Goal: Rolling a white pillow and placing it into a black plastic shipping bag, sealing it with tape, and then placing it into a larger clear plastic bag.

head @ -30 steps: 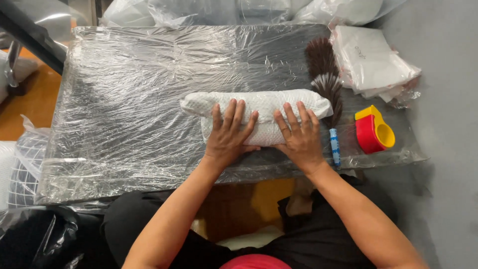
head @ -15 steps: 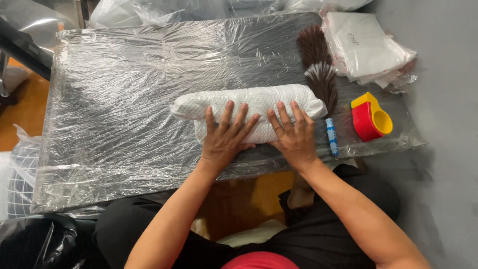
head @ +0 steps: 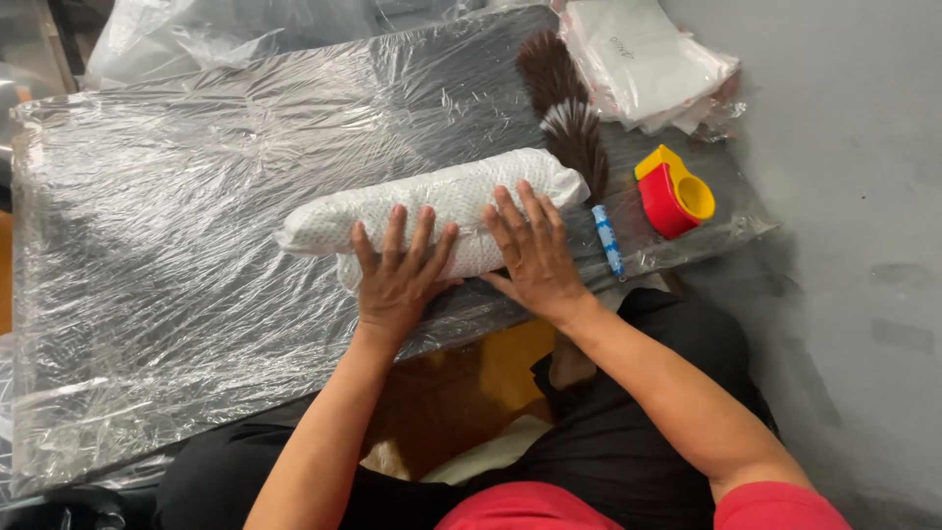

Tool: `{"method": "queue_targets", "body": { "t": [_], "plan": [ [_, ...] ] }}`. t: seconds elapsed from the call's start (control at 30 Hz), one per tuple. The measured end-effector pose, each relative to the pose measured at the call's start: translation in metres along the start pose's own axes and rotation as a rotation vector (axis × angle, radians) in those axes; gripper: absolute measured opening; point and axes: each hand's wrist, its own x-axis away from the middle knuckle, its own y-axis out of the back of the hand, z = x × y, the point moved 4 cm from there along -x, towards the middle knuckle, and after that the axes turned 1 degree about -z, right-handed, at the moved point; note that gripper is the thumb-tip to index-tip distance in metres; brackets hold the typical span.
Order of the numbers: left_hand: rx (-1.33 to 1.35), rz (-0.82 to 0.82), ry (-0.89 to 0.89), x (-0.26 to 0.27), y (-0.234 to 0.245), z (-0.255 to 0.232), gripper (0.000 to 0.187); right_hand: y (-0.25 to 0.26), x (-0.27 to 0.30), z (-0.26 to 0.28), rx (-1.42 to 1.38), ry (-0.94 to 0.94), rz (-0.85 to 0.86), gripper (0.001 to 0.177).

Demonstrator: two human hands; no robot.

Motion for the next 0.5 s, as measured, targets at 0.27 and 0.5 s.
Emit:
{"method": "queue_targets", "body": {
  "t": [0.27, 0.5],
  "plan": [
    [-0.015, -0.023, 0.007, 0.009, -0.008, -0.004, 0.060, 0.001, 0.010, -0.013, -0.015, -0.023, 0.044, 0.106],
    [-0.003, -0.036, 0.018, 0.006, -0.004, -0.006, 0.060, 0.031, -0.010, -0.023, -0.178, -0.016, 0.023, 0.092]
  ]
}}
